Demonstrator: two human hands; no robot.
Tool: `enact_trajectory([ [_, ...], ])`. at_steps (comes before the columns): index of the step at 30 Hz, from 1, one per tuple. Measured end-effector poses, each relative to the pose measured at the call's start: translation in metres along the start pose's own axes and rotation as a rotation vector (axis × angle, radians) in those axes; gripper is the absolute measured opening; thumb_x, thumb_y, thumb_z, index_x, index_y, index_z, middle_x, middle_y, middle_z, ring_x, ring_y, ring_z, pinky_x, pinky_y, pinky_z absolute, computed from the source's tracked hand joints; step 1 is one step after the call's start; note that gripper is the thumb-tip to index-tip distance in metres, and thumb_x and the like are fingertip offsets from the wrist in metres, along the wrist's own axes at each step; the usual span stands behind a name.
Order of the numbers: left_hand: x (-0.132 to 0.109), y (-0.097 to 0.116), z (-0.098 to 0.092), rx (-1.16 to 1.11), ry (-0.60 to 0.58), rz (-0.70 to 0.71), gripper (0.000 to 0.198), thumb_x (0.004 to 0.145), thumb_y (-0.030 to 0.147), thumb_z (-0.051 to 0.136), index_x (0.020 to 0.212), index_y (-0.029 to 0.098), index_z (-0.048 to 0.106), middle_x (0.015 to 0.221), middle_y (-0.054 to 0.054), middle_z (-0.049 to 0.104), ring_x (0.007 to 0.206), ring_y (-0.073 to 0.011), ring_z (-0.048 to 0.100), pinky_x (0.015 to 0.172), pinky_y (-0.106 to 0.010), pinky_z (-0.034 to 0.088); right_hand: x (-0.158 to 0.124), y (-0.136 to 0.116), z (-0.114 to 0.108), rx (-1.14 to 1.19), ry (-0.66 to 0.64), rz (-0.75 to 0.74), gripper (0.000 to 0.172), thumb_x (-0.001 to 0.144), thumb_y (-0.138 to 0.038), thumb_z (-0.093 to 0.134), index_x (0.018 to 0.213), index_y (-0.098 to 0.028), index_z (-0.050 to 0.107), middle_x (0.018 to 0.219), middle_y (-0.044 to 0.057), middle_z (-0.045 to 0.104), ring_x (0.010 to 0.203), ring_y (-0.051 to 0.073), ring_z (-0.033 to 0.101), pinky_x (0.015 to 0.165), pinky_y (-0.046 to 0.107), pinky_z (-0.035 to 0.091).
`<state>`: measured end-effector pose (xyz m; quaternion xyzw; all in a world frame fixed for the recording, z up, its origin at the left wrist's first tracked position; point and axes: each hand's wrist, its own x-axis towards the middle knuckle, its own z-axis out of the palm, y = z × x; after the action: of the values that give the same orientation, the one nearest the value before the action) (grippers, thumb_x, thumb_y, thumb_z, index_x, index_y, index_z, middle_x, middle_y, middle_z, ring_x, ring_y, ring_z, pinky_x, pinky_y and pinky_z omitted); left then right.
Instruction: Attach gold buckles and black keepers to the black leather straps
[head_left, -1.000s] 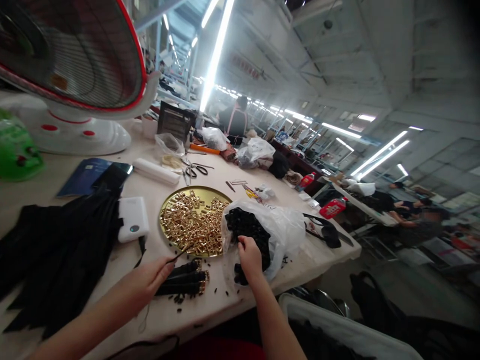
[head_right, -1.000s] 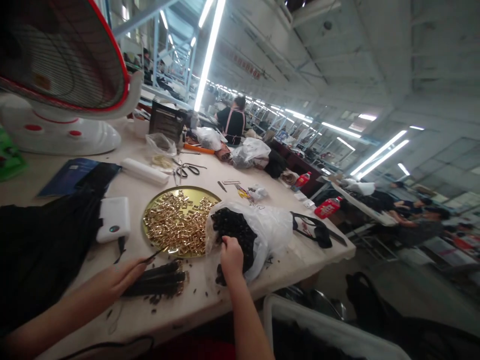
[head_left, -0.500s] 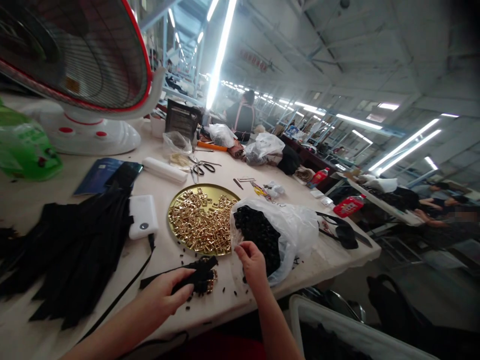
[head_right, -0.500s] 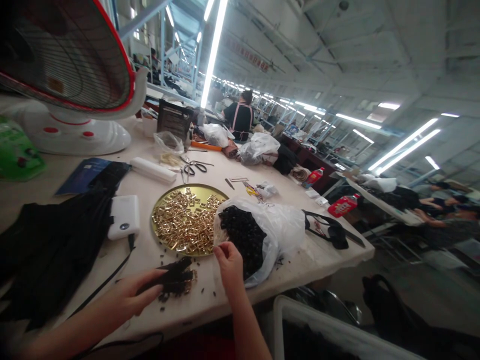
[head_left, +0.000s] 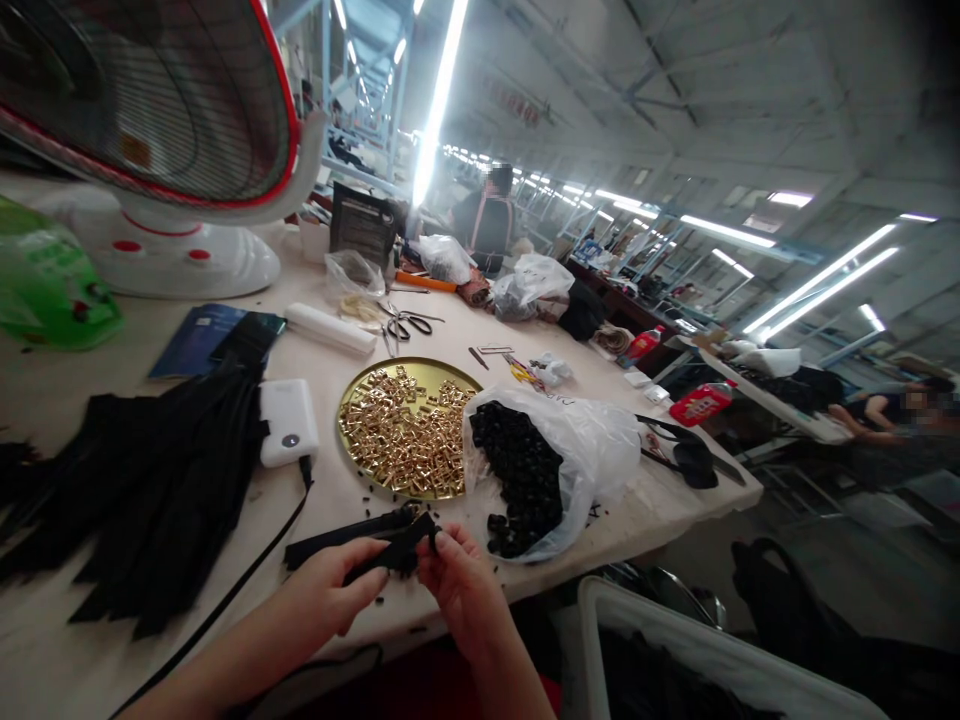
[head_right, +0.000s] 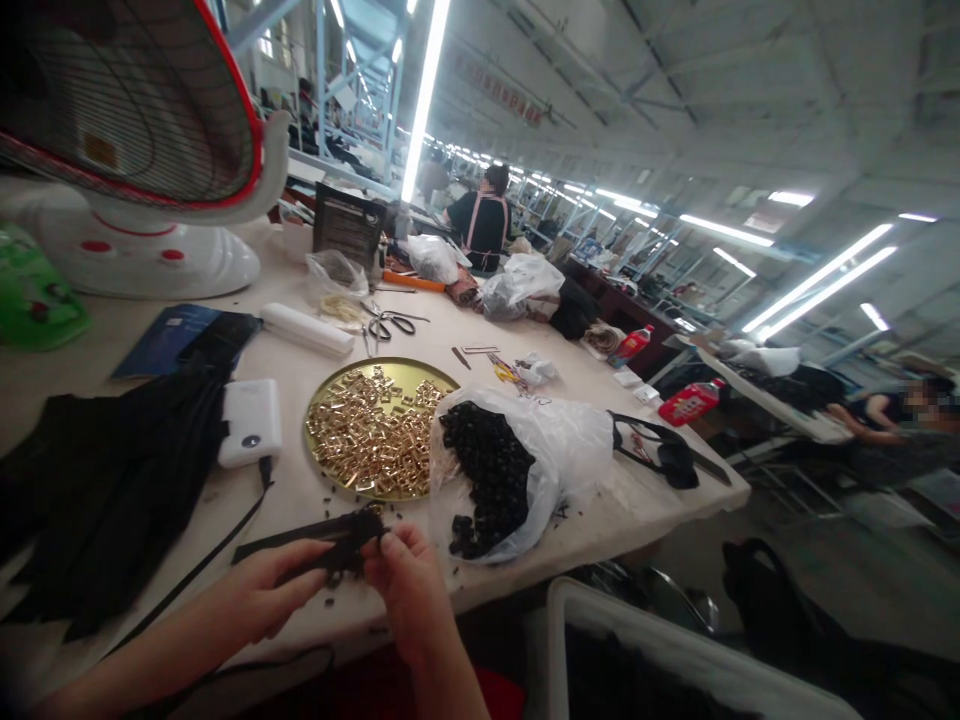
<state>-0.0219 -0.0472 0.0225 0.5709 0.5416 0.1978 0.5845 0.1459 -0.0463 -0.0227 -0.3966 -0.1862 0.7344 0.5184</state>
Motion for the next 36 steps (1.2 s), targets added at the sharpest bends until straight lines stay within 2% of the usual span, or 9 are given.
enact_trajectory([
  [5,0.000,-0.002,-0.003,0.087,0.015,0.030,0.042,0.069,0.041,0.046,0.102,0.018,0.060,0.057,0.004,0.056,0.048,-0.0129,0.048,0.042,-0.021,0.037,-0.002,0.003,0.000,0.112,0.057,0.029,0.023,0.062,-0.027,0.076,0.072,-0.018,0.056,0.065,-0.004,0.063,0.057,0.007,0.058,0.055,0.017,0.045],
  [7,0.002,-0.006,-0.003,0.166,0.054,0.117,0.036,0.073,0.039,0.044,0.100,0.020,0.062,0.070,0.000,0.065,0.063,-0.0172,0.058,0.057,-0.024,0.046,-0.002,0.004,0.001,0.140,0.072,0.023,0.023,0.060,-0.026,0.076,0.070,-0.019,0.057,0.062,-0.004,0.062,0.055,0.007,0.057,0.054,0.017,0.045],
  [9,0.003,-0.011,-0.003,0.237,0.093,0.189,0.032,0.076,0.036,0.043,0.097,0.022,0.063,0.089,-0.002,0.070,0.083,-0.0211,0.062,0.076,-0.028,0.046,-0.001,0.006,0.003,0.137,0.092,0.021,0.024,0.060,-0.026,0.077,0.070,-0.019,0.057,0.062,-0.005,0.060,0.054,0.007,0.055,0.053,0.018,0.045],
  [12,0.004,-0.018,-0.002,0.281,0.094,0.197,0.031,0.078,0.035,0.042,0.097,0.023,0.063,0.101,-0.004,0.069,0.095,-0.0234,0.060,0.084,-0.030,0.043,0.000,0.009,0.004,0.082,0.108,-0.023,0.024,0.060,-0.028,0.075,0.070,-0.019,0.055,0.063,-0.004,0.059,0.056,0.008,0.055,0.055,0.019,0.044],
  [23,-0.002,-0.001,-0.005,0.442,0.078,0.171,0.031,0.081,0.038,0.038,0.075,0.023,0.064,0.073,-0.002,0.069,0.070,-0.0196,0.062,0.065,-0.025,0.043,-0.010,0.017,0.007,-0.412,0.041,-0.231,0.020,0.064,-0.028,0.072,0.075,-0.019,0.058,0.067,-0.003,0.058,0.063,0.012,0.053,0.064,0.024,0.041],
  [29,0.001,-0.008,-0.001,0.525,0.040,0.154,0.034,0.083,0.037,0.036,0.067,0.021,0.061,0.068,-0.003,0.067,0.064,-0.0189,0.060,0.057,-0.025,0.039,-0.010,0.021,0.004,-0.601,-0.025,-0.280,0.014,0.067,-0.022,0.067,0.080,-0.019,0.064,0.072,-0.001,0.062,0.068,0.014,0.054,0.066,0.027,0.042],
  [32,-0.002,-0.016,-0.004,0.370,-0.063,0.129,0.033,0.084,0.040,0.034,0.079,0.020,0.060,0.064,0.000,0.063,0.057,-0.0162,0.058,0.052,-0.023,0.039,-0.009,0.013,0.004,-0.498,-0.038,-0.228,0.017,0.064,-0.023,0.069,0.079,-0.020,0.062,0.070,-0.002,0.061,0.064,0.013,0.054,0.063,0.025,0.042],
  [34,-0.004,-0.021,-0.007,0.239,-0.160,0.118,0.032,0.084,0.039,0.035,0.099,0.021,0.057,0.061,0.002,0.060,0.054,-0.0140,0.056,0.050,-0.021,0.040,-0.007,0.005,0.005,-0.427,-0.012,-0.197,0.018,0.062,-0.024,0.071,0.077,-0.020,0.062,0.066,-0.003,0.060,0.061,0.011,0.054,0.062,0.024,0.042],
  [36,-0.005,-0.026,-0.009,0.178,-0.172,0.118,0.039,0.084,0.038,0.035,0.118,0.022,0.046,0.061,0.004,0.057,0.050,-0.0121,0.052,0.047,-0.019,0.039,-0.006,0.003,0.009,-0.391,-0.003,-0.186,0.018,0.061,-0.025,0.072,0.075,-0.019,0.062,0.064,-0.004,0.059,0.058,0.011,0.053,0.061,0.023,0.042],
])
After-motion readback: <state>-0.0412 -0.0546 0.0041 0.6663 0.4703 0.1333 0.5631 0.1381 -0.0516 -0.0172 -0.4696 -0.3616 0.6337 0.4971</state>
